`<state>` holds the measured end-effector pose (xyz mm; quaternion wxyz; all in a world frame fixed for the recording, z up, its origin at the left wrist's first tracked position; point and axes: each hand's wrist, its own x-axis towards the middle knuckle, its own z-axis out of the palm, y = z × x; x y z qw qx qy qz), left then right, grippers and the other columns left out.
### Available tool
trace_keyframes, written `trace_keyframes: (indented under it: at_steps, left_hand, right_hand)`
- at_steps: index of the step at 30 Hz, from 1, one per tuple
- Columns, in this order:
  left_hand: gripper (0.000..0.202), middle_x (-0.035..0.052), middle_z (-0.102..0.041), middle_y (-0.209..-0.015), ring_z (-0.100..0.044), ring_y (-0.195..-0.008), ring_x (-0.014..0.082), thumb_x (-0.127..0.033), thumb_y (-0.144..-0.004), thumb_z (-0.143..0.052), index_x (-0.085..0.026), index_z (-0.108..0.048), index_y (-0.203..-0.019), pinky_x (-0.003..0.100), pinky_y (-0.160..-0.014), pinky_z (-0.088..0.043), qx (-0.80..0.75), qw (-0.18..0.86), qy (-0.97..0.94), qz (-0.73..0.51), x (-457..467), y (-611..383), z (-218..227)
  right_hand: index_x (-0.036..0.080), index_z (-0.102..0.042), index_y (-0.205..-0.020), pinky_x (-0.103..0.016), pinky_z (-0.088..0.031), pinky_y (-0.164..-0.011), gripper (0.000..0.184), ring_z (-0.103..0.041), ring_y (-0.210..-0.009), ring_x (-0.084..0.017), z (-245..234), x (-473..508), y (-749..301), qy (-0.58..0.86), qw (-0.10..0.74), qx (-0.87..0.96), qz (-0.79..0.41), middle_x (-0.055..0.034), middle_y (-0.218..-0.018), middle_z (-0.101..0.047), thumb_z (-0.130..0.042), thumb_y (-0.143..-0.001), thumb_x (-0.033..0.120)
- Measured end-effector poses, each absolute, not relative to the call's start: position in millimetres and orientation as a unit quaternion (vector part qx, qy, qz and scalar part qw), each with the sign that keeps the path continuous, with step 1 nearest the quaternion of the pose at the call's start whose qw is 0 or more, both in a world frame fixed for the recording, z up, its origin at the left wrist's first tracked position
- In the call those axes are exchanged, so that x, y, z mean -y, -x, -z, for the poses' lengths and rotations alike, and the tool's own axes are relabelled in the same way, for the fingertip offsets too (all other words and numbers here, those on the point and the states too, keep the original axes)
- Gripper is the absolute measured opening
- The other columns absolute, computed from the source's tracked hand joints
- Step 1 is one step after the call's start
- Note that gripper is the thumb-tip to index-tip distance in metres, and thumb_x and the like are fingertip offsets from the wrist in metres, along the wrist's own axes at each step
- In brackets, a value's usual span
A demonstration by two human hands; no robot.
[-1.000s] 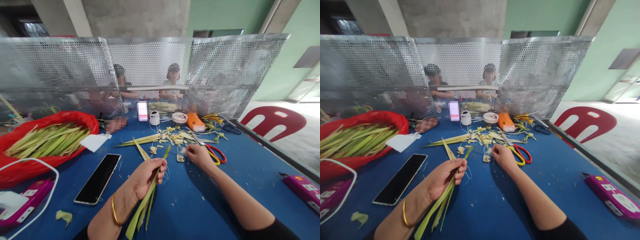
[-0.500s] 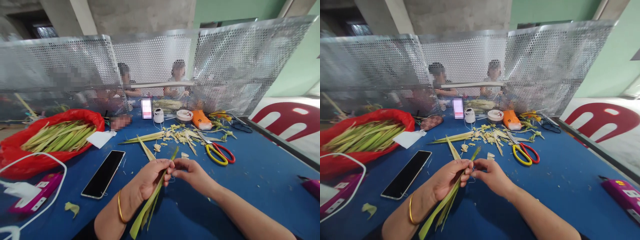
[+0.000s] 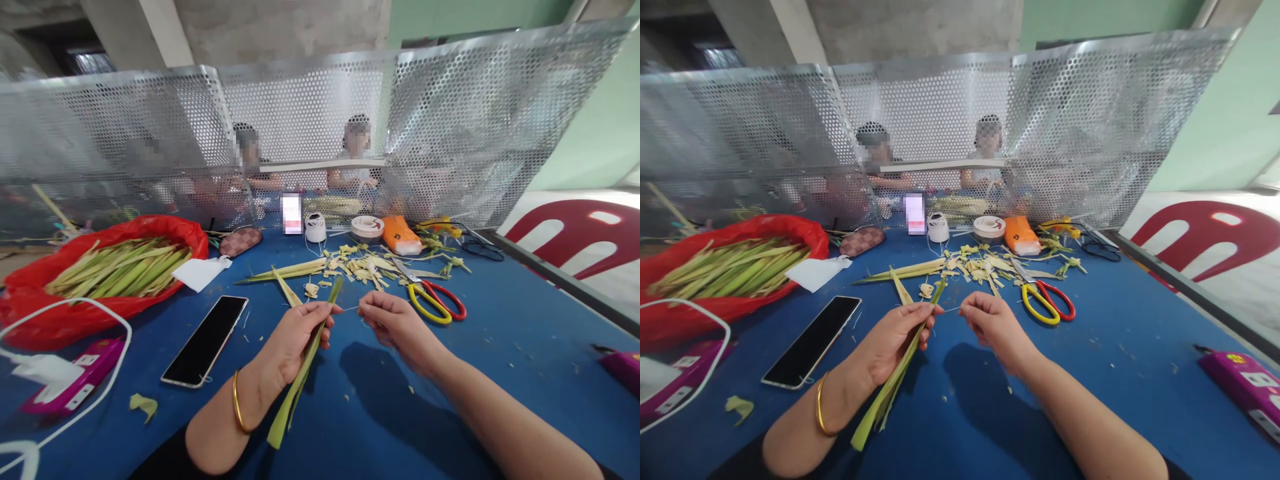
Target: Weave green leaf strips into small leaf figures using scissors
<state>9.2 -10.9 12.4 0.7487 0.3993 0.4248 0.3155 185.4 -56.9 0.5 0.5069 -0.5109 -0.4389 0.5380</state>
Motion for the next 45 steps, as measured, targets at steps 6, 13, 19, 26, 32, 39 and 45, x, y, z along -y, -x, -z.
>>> trace_keyframes:
  at_steps: [6,13,19,26,32,39,45]
  left_hand:
    - [0.017,-0.0006,-0.056,-0.063,-0.049,-0.045,0.0047,-0.021,-0.077,-0.068,-0.01,-0.073,-0.089,0.016,-0.042,-0.042,-0.434,0.724,-0.41,-0.345,10.2,-12.1,-7.3]
    - [0.02,-0.0023,-0.056,-0.059,-0.047,-0.044,0.0051,-0.031,-0.074,-0.069,-0.012,-0.068,-0.069,0.017,-0.043,-0.039,-0.449,0.633,-0.545,-0.316,12.8,-12.0,-8.3]
    - [0.018,-0.0024,-0.056,-0.058,-0.048,-0.045,0.0084,-0.028,-0.077,-0.061,-0.013,-0.07,-0.076,0.02,-0.045,-0.04,-0.445,0.561,-0.659,-0.23,21.5,-11.8,-10.3]
    - [0.015,-0.0017,-0.059,-0.061,-0.052,-0.048,0.0086,-0.025,-0.076,-0.061,-0.014,-0.07,-0.07,0.02,-0.049,-0.04,-0.325,0.537,-0.769,-0.117,31.0,-9.2,-14.6]
    - [0.021,-0.0029,-0.056,-0.064,-0.05,-0.051,0.0083,-0.031,-0.085,-0.054,-0.016,-0.068,-0.082,0.02,-0.051,-0.04,-0.36,0.52,-0.738,-0.235,25.5,-5.6,-21.2]
    - [0.02,-0.0027,-0.058,-0.067,-0.055,-0.059,0.0107,-0.024,-0.087,-0.047,-0.018,-0.065,-0.081,0.022,-0.06,-0.043,-0.404,0.472,-0.731,-0.282,16.7,-2.8,-20.3]
    - [0.022,-0.0017,-0.062,-0.064,-0.057,-0.058,0.013,-0.025,-0.086,-0.047,-0.02,-0.066,-0.077,0.024,-0.058,-0.04,-0.432,0.377,-0.771,-0.278,16.8,-3.8,-10.0]
  right_hand:
    - [0.019,-0.055,-0.073,-0.022,-0.03,-0.048,0.021,-0.036,-0.053,-0.01,4.6,57.2,-186.8,0.573,0.464,0.605,-0.301,0.0052,-0.056,-0.04,-0.051,-0.086,0.035]
    - [0.02,-0.056,-0.081,-0.022,-0.035,-0.054,0.015,-0.046,-0.056,-0.011,0.2,65.4,-189.9,0.539,0.424,0.715,-0.134,0.0026,-0.062,-0.052,-0.047,-0.092,0.026]
    - [0.019,-0.061,-0.089,-0.024,-0.038,-0.059,0.02,-0.055,-0.065,-0.014,-4.2,70.5,-195.6,0.492,0.369,0.788,-0.03,-0.0035,-0.076,-0.061,-0.042,-0.095,0.021]
    - [0.017,-0.062,-0.074,-0.023,-0.04,-0.062,0.016,-0.055,-0.067,-0.013,-8.6,62.8,-203.3,0.5,0.362,0.743,-0.259,-0.0005,-0.07,-0.061,-0.055,-0.087,0.024]
    - [0.017,-0.06,-0.068,-0.023,-0.038,-0.055,0.02,-0.048,-0.058,-0.011,3.2,52.1,-202.4,0.516,0.395,0.63,-0.425,0.002,-0.062,-0.056,-0.059,-0.083,0.031]
    - [0.02,-0.056,-0.075,-0.023,-0.036,-0.057,0.02,-0.048,-0.062,-0.012,7.4,69.3,-184.6,0.514,0.336,0.771,-0.168,0.0008,-0.068,-0.053,-0.045,-0.092,0.02]
    - [0.02,-0.056,-0.09,-0.029,-0.047,-0.077,0.017,-0.058,-0.093,-0.018,6.6,75.7,-177.5,0.416,0.378,0.822,-0.087,-0.0098,-0.103,-0.055,-0.042,-0.093,0.012]
